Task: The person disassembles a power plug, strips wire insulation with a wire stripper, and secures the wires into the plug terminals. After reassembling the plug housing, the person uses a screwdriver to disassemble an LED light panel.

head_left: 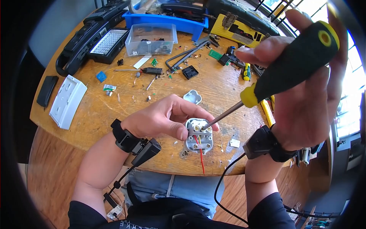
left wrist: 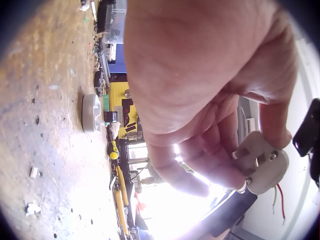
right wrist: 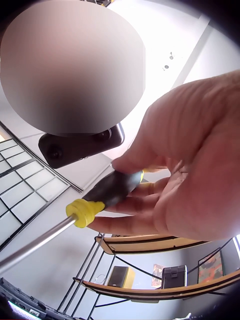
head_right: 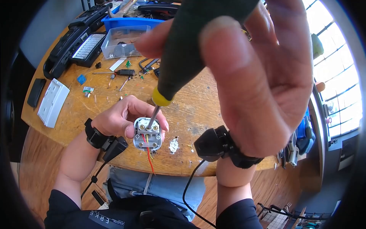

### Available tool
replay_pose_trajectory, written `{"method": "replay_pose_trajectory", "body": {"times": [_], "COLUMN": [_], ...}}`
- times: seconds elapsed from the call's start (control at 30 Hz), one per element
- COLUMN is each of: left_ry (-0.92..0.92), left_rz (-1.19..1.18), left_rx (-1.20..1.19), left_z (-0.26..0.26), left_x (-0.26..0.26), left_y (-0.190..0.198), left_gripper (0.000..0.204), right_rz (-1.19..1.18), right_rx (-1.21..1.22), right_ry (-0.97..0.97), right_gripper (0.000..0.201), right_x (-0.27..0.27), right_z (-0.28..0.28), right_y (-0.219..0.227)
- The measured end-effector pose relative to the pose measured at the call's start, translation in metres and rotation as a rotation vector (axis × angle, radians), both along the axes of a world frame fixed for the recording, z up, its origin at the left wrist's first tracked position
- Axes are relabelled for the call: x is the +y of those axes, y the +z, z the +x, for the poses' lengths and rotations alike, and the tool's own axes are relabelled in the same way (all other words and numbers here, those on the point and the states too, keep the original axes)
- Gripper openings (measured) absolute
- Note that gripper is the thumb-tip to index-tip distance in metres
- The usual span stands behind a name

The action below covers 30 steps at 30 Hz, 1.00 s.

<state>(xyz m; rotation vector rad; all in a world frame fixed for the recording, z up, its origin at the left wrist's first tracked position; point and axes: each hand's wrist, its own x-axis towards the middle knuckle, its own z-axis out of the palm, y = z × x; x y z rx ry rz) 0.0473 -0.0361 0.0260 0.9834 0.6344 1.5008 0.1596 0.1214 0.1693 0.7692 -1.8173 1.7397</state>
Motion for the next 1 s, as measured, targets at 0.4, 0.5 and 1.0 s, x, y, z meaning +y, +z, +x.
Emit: {"method": "replay_pose_trajectory", "body": {"times": [0.4,0.5,1.0], "left_ry": [0.101,0.092,0.123], "left_rz": [-0.112,-0.114,-0.098], "left_rx": [0.038,0.066,0.012], "left_z": [0.007,0.006,0.011], "left_x": [0.000,0.001,0.002], "left_y": [0.011,0.009,0.007], "left_gripper": [0.078,0.077,0.075], "right_rz": [-0.028,-0.034,-0.046], "right_rx": [0.033,0.040,0.046], "right_ry": [-0.141,-0.169,-0.250], "right_gripper": [0.051,0.051,0.049], "right_x": [0.012,0.010,0.022], "right_z": [0.005,0.006,0.018], "right_y": [0.000,-0.002,-0.004]}}
